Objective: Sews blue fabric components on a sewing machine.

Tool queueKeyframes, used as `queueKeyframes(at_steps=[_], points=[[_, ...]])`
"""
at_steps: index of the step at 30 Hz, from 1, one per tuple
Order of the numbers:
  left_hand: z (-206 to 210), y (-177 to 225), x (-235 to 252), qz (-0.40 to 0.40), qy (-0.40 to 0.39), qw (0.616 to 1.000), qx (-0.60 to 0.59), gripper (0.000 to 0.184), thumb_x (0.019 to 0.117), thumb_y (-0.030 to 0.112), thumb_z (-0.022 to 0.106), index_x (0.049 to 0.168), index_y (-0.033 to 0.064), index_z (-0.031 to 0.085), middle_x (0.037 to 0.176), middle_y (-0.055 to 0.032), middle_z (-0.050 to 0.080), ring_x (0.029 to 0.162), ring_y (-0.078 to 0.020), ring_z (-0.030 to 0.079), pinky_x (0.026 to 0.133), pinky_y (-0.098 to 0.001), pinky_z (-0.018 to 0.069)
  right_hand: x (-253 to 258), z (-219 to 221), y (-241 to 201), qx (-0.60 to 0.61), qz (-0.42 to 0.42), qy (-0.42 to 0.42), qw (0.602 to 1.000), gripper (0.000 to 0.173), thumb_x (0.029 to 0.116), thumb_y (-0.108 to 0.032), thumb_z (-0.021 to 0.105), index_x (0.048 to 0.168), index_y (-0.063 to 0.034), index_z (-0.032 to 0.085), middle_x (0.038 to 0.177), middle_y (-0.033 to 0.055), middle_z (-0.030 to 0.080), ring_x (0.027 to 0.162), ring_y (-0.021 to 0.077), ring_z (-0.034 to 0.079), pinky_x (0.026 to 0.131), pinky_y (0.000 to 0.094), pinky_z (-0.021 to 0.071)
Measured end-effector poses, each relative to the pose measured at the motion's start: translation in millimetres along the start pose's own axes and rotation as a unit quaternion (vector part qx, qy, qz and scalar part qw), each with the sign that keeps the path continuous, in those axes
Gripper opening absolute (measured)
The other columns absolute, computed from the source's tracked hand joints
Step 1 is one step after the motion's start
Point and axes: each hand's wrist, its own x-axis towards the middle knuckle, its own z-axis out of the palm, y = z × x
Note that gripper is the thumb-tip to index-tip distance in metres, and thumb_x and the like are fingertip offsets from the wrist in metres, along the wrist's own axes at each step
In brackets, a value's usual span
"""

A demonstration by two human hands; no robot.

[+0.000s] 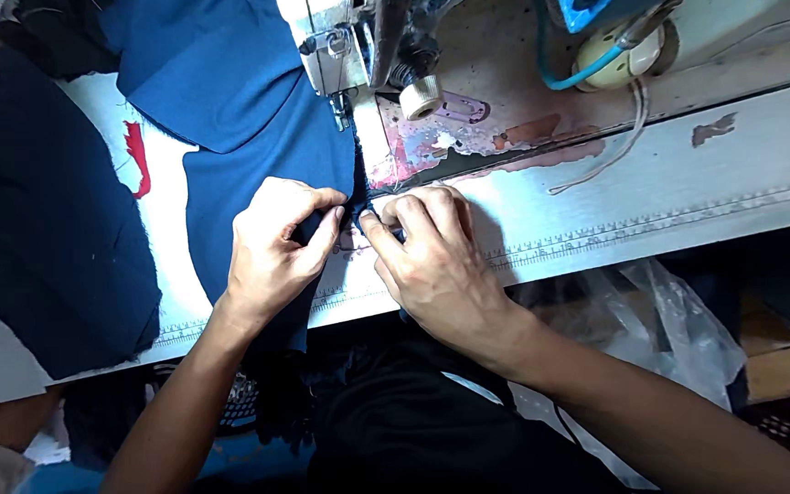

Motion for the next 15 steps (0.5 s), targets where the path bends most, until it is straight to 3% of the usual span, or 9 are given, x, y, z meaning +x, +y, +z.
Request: queueKeyframes(at_steps=[2, 5, 8, 11, 15], points=[[-0.5, 4.0, 2.2, 0.011, 0.001, 1.0, 0.021, 0.015, 0.0939, 0.01, 0.069, 0.106, 0.0047, 0.077, 0.1, -0.0074, 0.072, 0.102, -0.0163, 0.065, 0.087, -0.0298, 0.0515, 0.1, -1.5, -0.2, -0.014, -0.02, -0.015, 1.0, 0.031, 0.1025, -0.014, 0.051, 0.126, -0.0076, 0.07, 0.147, 0.015, 0.056, 0.139, 0.0392, 0.046, 0.118, 0.06, 0.0268], [3.5, 5.9, 4.7, 0.034, -0.01, 0.998, 0.057, 0.017, 0.0935, 0.01, 0.07, 0.107, 0.0055, 0.078, 0.097, -0.0095, 0.07, 0.099, -0.0212, 0.063, 0.085, -0.0347, 0.0482, 1.0, 1.5, 2.8, 0.001, -0.051, -0.038, 0.998, 0.026, 0.1017, -0.012, 0.049, 0.117, -0.009, 0.07, 0.145, 0.0121, 0.059, 0.139, 0.0364, 0.049, 0.119, 0.0627, 0.0231], [9.5, 0.3, 4.2, 0.053, -0.029, 0.995, 0.084, 0.019, 0.095, 0.012, 0.069, 0.11, 0.0084, 0.079, 0.094, -0.0101, 0.069, 0.097, -0.0243, 0.062, 0.087, -0.0378, 0.0474, -2.1, 1.5, 4.6, 0.002, -0.044, -0.046, 0.998, 0.03, 0.1012, -0.013, 0.05, 0.124, -0.0097, 0.069, 0.145, 0.0109, 0.059, 0.138, 0.0349, 0.049, 0.118, 0.0603, 0.0252], [10.3, -2.3, 5.2, 0.066, -0.046, 0.991, 0.105, 0.019, 0.0963, 0.012, 0.067, 0.111, 0.0088, 0.079, 0.092, -0.0101, 0.069, 0.097, -0.0268, 0.062, 0.089, -0.0407, 0.0461, -6.1, 5.8, 7.5, -0.001, -0.026, -0.003, 1.0, 0.036, 0.1006, -0.016, 0.052, 0.132, -0.0115, 0.068, 0.139, 0.0157, 0.058, 0.132, 0.0362, 0.048, 0.112, 0.0519, 0.033], [9.8, -11.1, 6.3, 0.106, -0.046, 0.987, 0.112, 0.019, 0.0977, 0.015, 0.066, 0.111, 0.0101, 0.079, 0.096, -0.0123, 0.067, 0.102, -0.0293, 0.06, 0.092, -0.042, 0.0451, -5.8, 7.8, 9.4, -0.001, -0.035, -0.004, 0.999, 0.035, 0.1026, -0.018, 0.049, 0.131, -0.01, 0.068, 0.154, 0.0126, 0.051, 0.141, 0.0364, 0.043, 0.116, 0.0547, 0.0297]])
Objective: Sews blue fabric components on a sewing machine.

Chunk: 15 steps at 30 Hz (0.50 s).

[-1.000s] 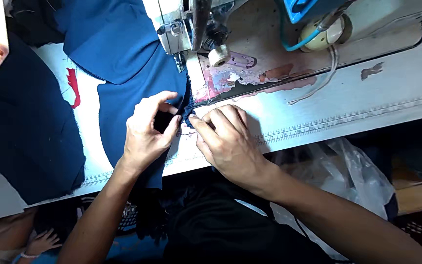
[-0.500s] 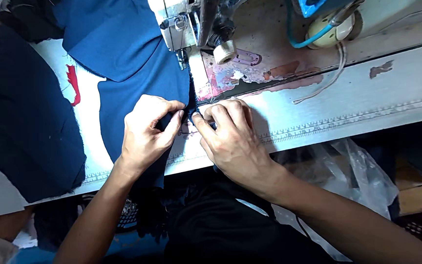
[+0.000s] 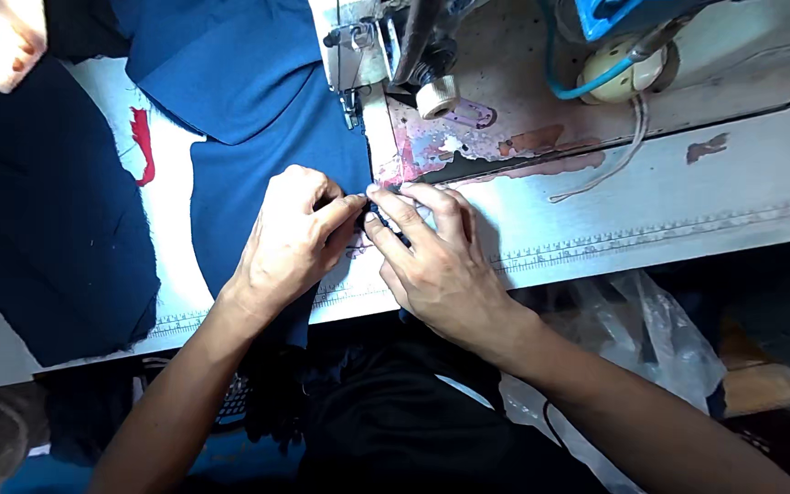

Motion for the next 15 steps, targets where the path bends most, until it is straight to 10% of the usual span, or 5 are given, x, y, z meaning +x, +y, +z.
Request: queueKeyframes(at_steps=[4, 15], points=[[-1.7, -12.0, -8.4, 0.053, -0.004, 0.998, -0.017, 0.022, 0.0983, 0.019, 0.066, 0.115, 0.0099, 0.078, 0.129, -0.0112, 0.071, 0.134, -0.0336, 0.056, 0.116, -0.0499, 0.0404, 1.6, -1.3, 1.6, -0.014, -0.005, -0.024, 1.0, 0.038, 0.1028, -0.019, 0.046, 0.133, -0.0111, 0.067, 0.152, 0.0092, 0.054, 0.139, 0.0348, 0.048, 0.117, 0.0577, 0.0286], [-10.0, -53.4, 18.0, 0.092, -0.055, 0.993, 0.041, 0.038, 0.1053, 0.034, 0.048, 0.133, 0.0182, 0.069, 0.14, -0.004, 0.065, 0.139, -0.0281, 0.053, 0.116, -0.0573, 0.0335, 47.7, -7.7, 7.9, -0.077, 0.006, -0.057, 0.995, 0.042, 0.1027, -0.033, 0.045, 0.131, -0.0099, 0.066, 0.151, 0.0127, 0.053, 0.137, 0.0392, 0.048, 0.115, 0.0662, 0.0242]])
